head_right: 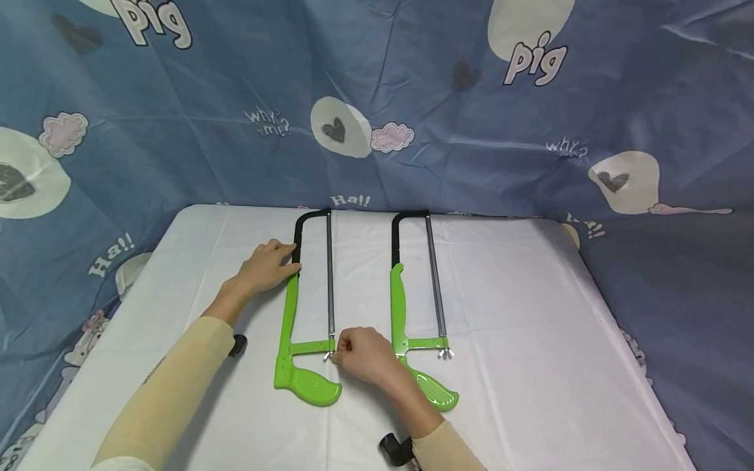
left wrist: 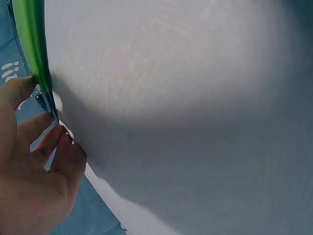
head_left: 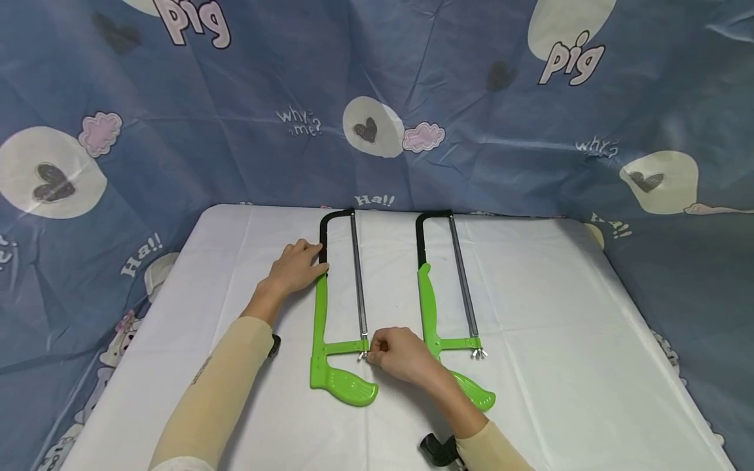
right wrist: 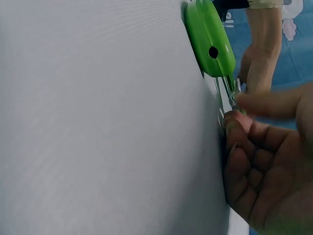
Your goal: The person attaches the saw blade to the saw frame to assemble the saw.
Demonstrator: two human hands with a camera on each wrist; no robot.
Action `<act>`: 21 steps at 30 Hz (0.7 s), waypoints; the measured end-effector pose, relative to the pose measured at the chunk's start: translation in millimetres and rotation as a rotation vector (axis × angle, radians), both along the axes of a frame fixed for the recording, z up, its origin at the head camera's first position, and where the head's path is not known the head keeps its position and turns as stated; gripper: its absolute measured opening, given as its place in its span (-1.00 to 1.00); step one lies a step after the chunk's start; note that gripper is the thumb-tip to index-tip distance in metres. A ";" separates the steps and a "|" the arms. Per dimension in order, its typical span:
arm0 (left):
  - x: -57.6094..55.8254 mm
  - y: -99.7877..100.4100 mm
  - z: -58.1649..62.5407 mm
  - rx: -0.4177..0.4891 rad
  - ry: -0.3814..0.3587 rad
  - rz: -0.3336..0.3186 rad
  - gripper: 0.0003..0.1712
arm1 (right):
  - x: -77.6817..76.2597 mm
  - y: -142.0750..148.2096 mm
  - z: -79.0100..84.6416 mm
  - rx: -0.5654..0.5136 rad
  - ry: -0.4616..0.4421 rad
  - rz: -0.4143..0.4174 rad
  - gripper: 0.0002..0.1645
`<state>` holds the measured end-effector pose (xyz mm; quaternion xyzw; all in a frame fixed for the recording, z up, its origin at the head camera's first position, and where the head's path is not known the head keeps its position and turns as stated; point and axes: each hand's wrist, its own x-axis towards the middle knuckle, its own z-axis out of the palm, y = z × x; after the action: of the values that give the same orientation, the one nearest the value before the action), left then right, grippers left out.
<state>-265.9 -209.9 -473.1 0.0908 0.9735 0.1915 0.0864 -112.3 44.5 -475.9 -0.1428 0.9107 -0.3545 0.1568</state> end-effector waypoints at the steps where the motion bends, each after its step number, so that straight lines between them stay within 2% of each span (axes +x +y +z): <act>1: -0.1 0.0 -0.4 0.001 -0.001 0.000 -0.25 | 0.9 -0.5 -0.2 0.010 0.009 -0.004 -0.78; 5: 0.7 0.3 0.1 -0.001 -0.002 -0.001 -0.25 | 5.2 -6.4 -0.8 0.105 0.081 -0.011 -0.64; 9: 3.0 -0.6 3.0 -0.001 -0.004 0.000 -0.25 | 8.4 -16.7 -0.6 0.256 0.257 0.014 -0.52; 12: 3.5 -0.5 4.5 0.000 -0.004 -0.003 -0.25 | 10.5 -21.7 1.1 0.322 0.354 0.028 -0.47; 21: 2.8 -1.6 2.1 0.002 0.014 -0.002 -0.25 | 17.5 -29.8 2.1 0.438 0.497 0.044 -0.39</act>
<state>-263.1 -211.5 -471.1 0.0930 0.9737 0.1920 0.0798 -94.8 14.7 -473.8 -0.2073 0.9724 -0.1011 -0.0354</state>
